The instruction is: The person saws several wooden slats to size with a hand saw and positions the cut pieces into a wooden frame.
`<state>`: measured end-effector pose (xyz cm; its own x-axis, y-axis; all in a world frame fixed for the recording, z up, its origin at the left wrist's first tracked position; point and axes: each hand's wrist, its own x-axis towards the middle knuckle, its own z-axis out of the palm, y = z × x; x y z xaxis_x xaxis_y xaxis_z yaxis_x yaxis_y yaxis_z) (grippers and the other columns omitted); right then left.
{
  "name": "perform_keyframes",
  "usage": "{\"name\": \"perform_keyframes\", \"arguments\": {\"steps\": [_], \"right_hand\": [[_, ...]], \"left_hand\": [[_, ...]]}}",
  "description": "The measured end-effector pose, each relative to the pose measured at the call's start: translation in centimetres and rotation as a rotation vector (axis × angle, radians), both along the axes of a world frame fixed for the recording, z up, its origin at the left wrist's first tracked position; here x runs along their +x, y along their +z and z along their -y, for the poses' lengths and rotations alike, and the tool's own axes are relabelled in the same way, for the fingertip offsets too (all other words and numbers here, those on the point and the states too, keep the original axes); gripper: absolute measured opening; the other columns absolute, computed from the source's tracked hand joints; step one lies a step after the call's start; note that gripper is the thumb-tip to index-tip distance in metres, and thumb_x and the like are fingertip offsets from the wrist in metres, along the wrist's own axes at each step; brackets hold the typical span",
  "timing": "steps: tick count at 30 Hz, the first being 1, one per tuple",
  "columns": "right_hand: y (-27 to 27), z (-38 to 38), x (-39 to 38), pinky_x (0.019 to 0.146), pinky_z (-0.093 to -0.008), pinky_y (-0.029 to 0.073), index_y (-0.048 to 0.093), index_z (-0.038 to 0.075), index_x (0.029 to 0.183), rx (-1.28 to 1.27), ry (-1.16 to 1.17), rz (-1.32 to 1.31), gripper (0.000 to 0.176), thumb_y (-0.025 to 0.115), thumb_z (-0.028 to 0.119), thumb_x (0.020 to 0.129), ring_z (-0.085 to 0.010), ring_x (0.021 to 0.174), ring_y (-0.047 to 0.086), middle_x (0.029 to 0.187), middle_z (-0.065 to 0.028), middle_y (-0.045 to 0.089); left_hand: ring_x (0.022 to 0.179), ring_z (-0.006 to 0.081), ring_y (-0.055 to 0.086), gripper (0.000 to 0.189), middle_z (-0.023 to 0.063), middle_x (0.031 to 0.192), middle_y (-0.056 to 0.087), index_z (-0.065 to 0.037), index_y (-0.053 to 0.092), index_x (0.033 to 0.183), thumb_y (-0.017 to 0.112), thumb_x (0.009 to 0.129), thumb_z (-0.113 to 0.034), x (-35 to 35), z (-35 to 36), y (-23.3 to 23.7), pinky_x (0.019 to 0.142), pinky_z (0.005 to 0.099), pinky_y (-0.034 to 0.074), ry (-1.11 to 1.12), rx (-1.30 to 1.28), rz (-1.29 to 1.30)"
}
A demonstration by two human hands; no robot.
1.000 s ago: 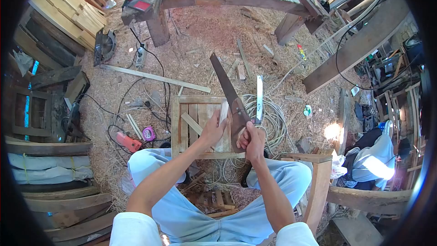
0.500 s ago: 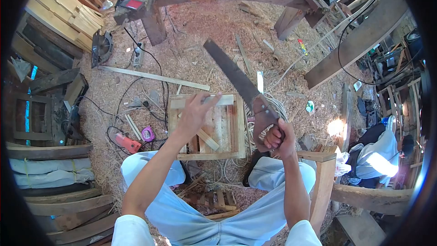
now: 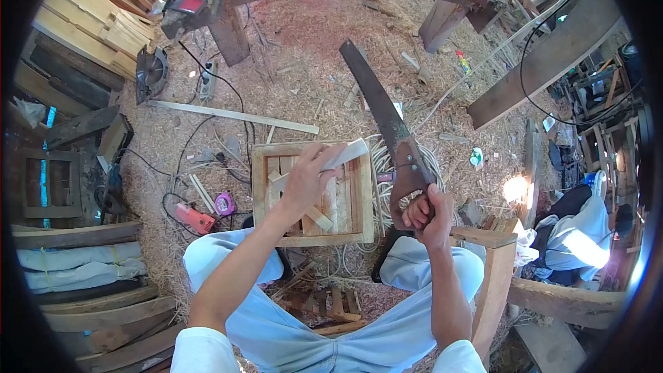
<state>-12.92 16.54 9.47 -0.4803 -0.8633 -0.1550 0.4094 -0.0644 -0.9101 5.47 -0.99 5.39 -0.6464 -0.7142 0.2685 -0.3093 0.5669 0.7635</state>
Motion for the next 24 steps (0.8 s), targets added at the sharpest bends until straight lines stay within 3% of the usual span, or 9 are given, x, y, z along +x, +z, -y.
{"name": "perform_keyframes", "arguments": {"steps": [5,7,9,11,12,16,20,24], "right_hand": [[-0.1,-0.7,0.2,0.043,-0.031,0.037,0.035,0.011,0.061,-0.031,-0.023,-0.064,0.048,0.043,0.038,0.1,-0.0119,0.039,0.032,0.046,-0.0003,0.031],[-0.1,-0.8,0.2,0.045,-0.0312,0.039,0.04,0.007,0.059,-0.08,-0.017,-0.039,0.05,0.048,0.037,0.098,-0.0137,0.041,0.036,0.048,-0.0042,0.038],[-0.3,-0.9,0.6,0.046,-0.0291,0.039,0.047,0.003,0.063,-0.112,-0.022,-0.033,0.047,0.054,0.036,0.096,-0.0116,0.043,0.04,0.05,-0.0037,0.044],[-0.3,-0.7,1.5,0.043,-0.0281,0.036,0.047,0.003,0.065,-0.018,-0.096,-0.368,0.045,0.056,0.033,0.096,-0.0119,0.043,0.038,0.051,-0.0014,0.041],[0.0,-0.9,1.4,0.052,-0.0215,0.038,0.065,-0.002,0.085,0.013,-0.086,-0.362,0.033,0.069,0.03,0.089,-0.0041,0.056,0.049,0.062,0.0013,0.058],[1.3,0.5,2.6,0.051,-0.0194,0.035,0.068,-0.002,0.093,0.033,-0.177,-0.483,0.023,0.078,0.016,0.082,-0.0015,0.058,0.045,0.061,0.0043,0.054],[1.5,1.0,3.1,0.046,-0.0188,0.027,0.068,-0.002,0.094,0.073,-0.117,-0.568,0.022,0.077,0.015,0.082,0.0005,0.053,0.04,0.057,0.0071,0.05],[-0.6,2.9,2.9,0.045,-0.0201,0.028,0.068,-0.001,0.093,0.076,-0.202,-0.58,0.02,0.076,0.015,0.083,-0.0005,0.051,0.039,0.057,0.0073,0.049]], "left_hand": [[0.097,0.0324,0.062,0.047,0.0146,0.114,0.058,-0.007,0.054,0.125,0.07,0.082,-0.003,-0.8,-0.7,0.4,0.084,0.038,0.053,-0.119,-0.053,-0.206],[0.097,0.0325,0.063,0.05,0.016,0.112,0.059,-0.006,0.051,0.125,0.072,0.08,0.0,-0.9,-1.0,0.4,0.09,0.0384,0.053,-0.16,0.075,-0.321],[0.097,0.0323,0.063,0.048,0.0147,0.111,0.059,-0.006,0.052,0.124,0.07,0.08,0.001,-1.0,-1.2,0.4,0.095,0.0418,0.049,-0.162,0.006,-0.335],[0.097,0.0321,0.062,0.047,0.0134,0.109,0.06,-0.006,0.052,0.123,0.069,0.08,0.002,-1.0,-1.3,0.2,0.099,0.0452,0.045,-0.164,-0.059,-0.351],[0.095,0.0308,0.063,0.047,0.0133,0.108,0.06,-0.007,0.052,0.123,0.068,0.08,0.002,-0.9,-1.2,0.1,0.103,0.0474,0.042,-0.201,-0.108,-0.339],[0.091,0.0288,0.064,0.05,0.0126,0.108,0.06,-0.008,0.05,0.124,0.068,0.079,0.004,-1.0,-1.7,0.2,0.111,0.053,0.033,-0.258,-0.152,-0.336],[0.09,0.0296,0.064,0.051,0.0117,0.108,0.061,-0.008,0.05,0.124,0.069,0.079,0.004,-1.3,-2.3,0.3,0.106,0.0506,0.04,-0.229,-0.198,-0.302],[0.093,0.0251,0.064,0.051,0.0114,0.106,0.063,-0.007,0.051,0.124,0.074,0.079,-0.002,-1.5,-4.0,-0.6,0.089,0.0426,0.05,-0.21,0.181,-0.331]]}}
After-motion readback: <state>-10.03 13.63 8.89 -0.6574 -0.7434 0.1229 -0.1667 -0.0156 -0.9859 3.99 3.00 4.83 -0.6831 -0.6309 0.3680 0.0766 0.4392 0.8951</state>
